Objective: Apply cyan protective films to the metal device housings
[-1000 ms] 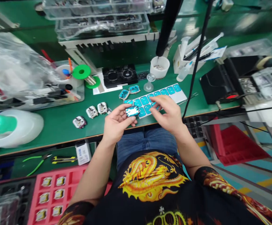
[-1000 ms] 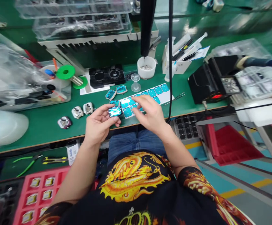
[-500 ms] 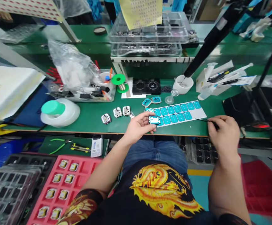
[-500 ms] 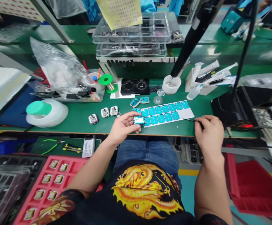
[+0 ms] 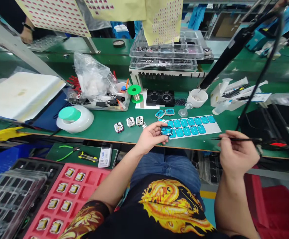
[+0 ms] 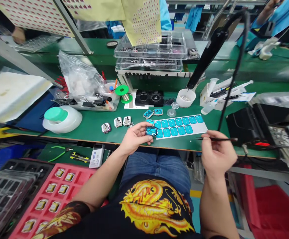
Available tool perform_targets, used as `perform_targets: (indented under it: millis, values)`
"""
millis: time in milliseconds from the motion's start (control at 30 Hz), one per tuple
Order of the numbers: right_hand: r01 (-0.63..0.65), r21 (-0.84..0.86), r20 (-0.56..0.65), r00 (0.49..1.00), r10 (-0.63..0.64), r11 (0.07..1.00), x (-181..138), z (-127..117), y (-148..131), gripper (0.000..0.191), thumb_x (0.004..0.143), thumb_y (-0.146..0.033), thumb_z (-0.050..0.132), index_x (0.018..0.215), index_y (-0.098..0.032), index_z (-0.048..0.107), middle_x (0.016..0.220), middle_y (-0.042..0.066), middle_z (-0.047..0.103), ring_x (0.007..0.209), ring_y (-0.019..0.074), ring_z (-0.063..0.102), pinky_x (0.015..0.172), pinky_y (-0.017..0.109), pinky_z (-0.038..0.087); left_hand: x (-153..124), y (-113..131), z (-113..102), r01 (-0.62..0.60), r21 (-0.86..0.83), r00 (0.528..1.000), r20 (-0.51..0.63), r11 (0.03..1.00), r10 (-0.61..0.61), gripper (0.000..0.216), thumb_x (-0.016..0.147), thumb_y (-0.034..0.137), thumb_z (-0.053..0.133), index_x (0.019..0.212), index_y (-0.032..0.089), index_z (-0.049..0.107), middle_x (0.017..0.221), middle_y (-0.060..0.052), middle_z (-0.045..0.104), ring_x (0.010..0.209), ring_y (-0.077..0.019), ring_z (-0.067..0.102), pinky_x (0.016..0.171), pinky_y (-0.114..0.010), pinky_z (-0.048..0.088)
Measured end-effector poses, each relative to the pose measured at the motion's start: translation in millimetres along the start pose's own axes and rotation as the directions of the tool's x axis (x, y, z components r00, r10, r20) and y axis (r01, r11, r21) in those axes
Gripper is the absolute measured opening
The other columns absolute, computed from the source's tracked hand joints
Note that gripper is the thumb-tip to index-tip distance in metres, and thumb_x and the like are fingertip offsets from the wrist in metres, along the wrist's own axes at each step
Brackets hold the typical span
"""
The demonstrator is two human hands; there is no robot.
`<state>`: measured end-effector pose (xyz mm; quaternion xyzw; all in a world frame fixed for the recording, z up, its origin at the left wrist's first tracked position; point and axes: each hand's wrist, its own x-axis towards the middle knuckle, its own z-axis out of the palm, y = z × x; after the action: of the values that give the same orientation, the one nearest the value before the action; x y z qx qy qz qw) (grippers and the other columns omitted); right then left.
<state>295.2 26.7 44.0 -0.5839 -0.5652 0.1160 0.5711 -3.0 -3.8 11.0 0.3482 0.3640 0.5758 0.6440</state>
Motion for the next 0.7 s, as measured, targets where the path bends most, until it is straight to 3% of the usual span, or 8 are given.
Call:
perform_targets:
  millis: [67,133,267,567,700]
  values:
    - [-0.062,0.068,0.163,0.985,0.05,0.996,-9,4,-7,0.021,0.097,-0.037,0.077,0.11,-0.022,0.084,0.094,0.007,0.083,0.067,0.0179,0.074,0.063,0.033,0.058,0,0,1,0.006,-0.003,1.0,-0.016,1.0,-0.006,0.056,0.076,0.017,0.096,0.126,0.016,0.07,0.097,-0.004,0.076,0.076,-0.0157,0.077,0.063,-0.026,0.064]
    - [-0.063,0.032,0.322,0.945,0.049,0.998,-14,4,-2,0.021,0.099,-0.039,0.076,0.111,-0.024,0.086,0.098,0.006,0.085,0.071,0.0185,0.076,0.07,0.035,0.063,0,1,1,0.01,-0.011,0.999,-0.031,1.0,-0.01,0.058,0.075,0.018,0.098,0.125,0.016,0.069,0.097,-0.003,0.076,0.076,-0.016,0.077,0.063,-0.026,0.064]
    - [0.155,-0.09,0.453,0.886,-0.099,0.984,-12,-3,20,0.02,0.102,-0.041,0.072,0.11,-0.028,0.086,0.111,0.006,0.086,0.1,0.0253,0.082,0.091,0.042,0.065,0,2,2,0.014,-0.043,0.999,-0.035,0.999,-0.016,0.058,0.073,0.019,0.1,0.122,0.018,0.069,0.099,-0.004,0.077,0.075,-0.0161,0.077,0.065,-0.028,0.065]
    - [0.283,-0.057,0.557,0.805,-0.205,0.958,1,-17,20,0.017,0.099,-0.044,0.075,0.099,-0.031,0.085,0.104,0.002,0.085,0.092,0.0249,0.082,0.085,0.04,0.067,5,0,2,0.024,-0.04,1.0,-0.011,0.999,-0.025,0.062,0.073,0.024,0.101,0.127,0.015,0.073,0.088,-0.004,0.076,0.075,-0.0184,0.077,0.065,-0.029,0.064]
    - [0.271,0.032,0.335,0.904,-0.266,0.962,-1,8,0,0.009,0.095,-0.034,0.079,0.1,-0.03,0.086,0.1,0.004,0.085,0.089,0.0273,0.081,0.087,0.044,0.067,7,-1,2,0.02,-0.063,0.999,-0.03,0.998,-0.022,0.063,0.069,0.022,0.103,0.123,0.016,0.071,0.092,-0.005,0.077,0.075,-0.0187,0.077,0.064,-0.029,0.064]
